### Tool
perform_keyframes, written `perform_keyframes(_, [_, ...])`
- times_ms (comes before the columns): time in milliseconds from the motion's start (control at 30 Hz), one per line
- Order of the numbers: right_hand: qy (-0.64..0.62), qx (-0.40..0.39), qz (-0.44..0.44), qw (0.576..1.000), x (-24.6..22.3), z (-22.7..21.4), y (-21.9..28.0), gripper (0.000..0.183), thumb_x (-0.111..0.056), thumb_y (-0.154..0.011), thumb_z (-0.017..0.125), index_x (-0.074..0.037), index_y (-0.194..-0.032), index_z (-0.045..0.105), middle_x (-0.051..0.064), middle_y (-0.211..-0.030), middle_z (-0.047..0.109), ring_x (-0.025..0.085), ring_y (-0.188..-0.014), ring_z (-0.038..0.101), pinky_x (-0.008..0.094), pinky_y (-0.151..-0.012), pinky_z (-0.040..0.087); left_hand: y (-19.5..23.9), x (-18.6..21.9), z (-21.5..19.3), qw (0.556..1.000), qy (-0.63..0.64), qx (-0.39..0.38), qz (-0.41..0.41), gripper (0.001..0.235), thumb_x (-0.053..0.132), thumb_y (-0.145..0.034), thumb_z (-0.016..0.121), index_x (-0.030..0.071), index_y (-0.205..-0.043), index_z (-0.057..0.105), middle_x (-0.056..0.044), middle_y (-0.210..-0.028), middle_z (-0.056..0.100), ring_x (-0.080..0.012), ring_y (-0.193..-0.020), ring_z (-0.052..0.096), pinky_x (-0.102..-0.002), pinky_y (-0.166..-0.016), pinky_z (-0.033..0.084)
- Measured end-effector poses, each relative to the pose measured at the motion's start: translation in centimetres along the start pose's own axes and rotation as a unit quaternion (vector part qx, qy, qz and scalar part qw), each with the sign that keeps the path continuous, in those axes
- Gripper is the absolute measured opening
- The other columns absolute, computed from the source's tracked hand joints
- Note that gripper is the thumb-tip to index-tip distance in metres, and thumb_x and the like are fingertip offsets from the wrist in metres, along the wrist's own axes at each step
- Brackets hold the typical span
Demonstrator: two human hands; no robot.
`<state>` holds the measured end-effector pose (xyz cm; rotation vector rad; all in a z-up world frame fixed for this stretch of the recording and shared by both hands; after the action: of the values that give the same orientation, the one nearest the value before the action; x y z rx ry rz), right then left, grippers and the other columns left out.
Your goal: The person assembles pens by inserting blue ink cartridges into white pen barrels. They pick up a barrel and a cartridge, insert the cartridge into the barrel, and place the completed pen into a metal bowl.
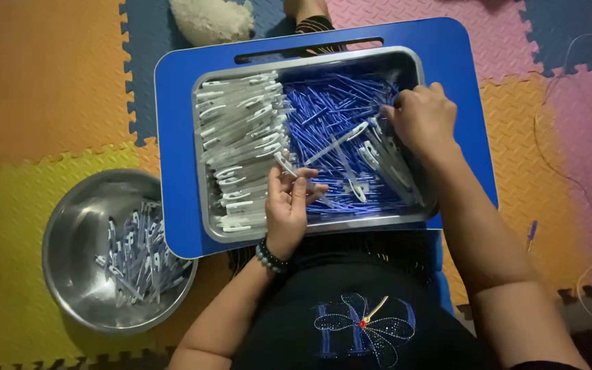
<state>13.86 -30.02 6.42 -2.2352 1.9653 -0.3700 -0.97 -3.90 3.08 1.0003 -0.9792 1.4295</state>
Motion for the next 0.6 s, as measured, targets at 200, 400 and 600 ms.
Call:
perform_keyframes(200, [-0.206, -0.026, 0.021, 0.978, -0.2, -2.5, 0.2, 0.015, -0.028, -0.107, 0.076, -0.013, -0.108, 0.08, 0.007, -0.088, 0.075, 0.032, -0.084, 0.072, 0.048, -0.068, 0.06, 0.1, 0.3, 0.1, 1.0, -0.012, -0.009, 0.002, 0.05, 0.011, -0.112, 0.045, 0.001, -0.158, 0.025, -0.025, -0.122, 0.068, -0.0351, -0.094, 0.079, -0.048, -0.086, 0.067])
perform_keyframes(400, [-0.611, -0.043, 0.022, 0.79, -3.7, -11.8, 2.2, 0.015, -0.008, -0.112, 0.064, 0.002, -0.121, 0.071, 0.018, -0.092, 0.074, 0.026, -0.078, 0.072, 0.033, -0.065, 0.058, 0.4, 1.5, 0.9, 0.982, -0.164, -0.059, 0.075, 0.048, 0.004, -0.109, 0.053, -0.002, -0.155, 0.038, -0.024, -0.119, 0.074, -0.0376, -0.097, 0.08, -0.048, -0.083, 0.066])
perform_keyframes(600, [-0.733, -0.118, 0.031, 0.669, -5.6, -11.1, 3.3, 0.028, 0.005, -0.098, 0.068, 0.012, -0.125, 0.067, 0.029, -0.098, 0.074, 0.029, -0.079, 0.073, 0.039, -0.063, 0.065, 0.6, 1.8, 1.2, 0.975, -0.176, -0.085, 0.104, 0.047, 0.001, -0.106, 0.06, -0.003, -0.151, 0.046, -0.026, -0.117, 0.075, -0.036, -0.099, 0.079, -0.046, -0.086, 0.065])
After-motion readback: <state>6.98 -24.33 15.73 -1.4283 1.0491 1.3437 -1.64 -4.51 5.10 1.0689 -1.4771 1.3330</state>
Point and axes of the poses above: each hand's wrist, its own y-axis away from the middle knuckle, its own z-axis out of the palm, x = y × z, the point moved 6 cm from there along -y, towards the middle knuckle
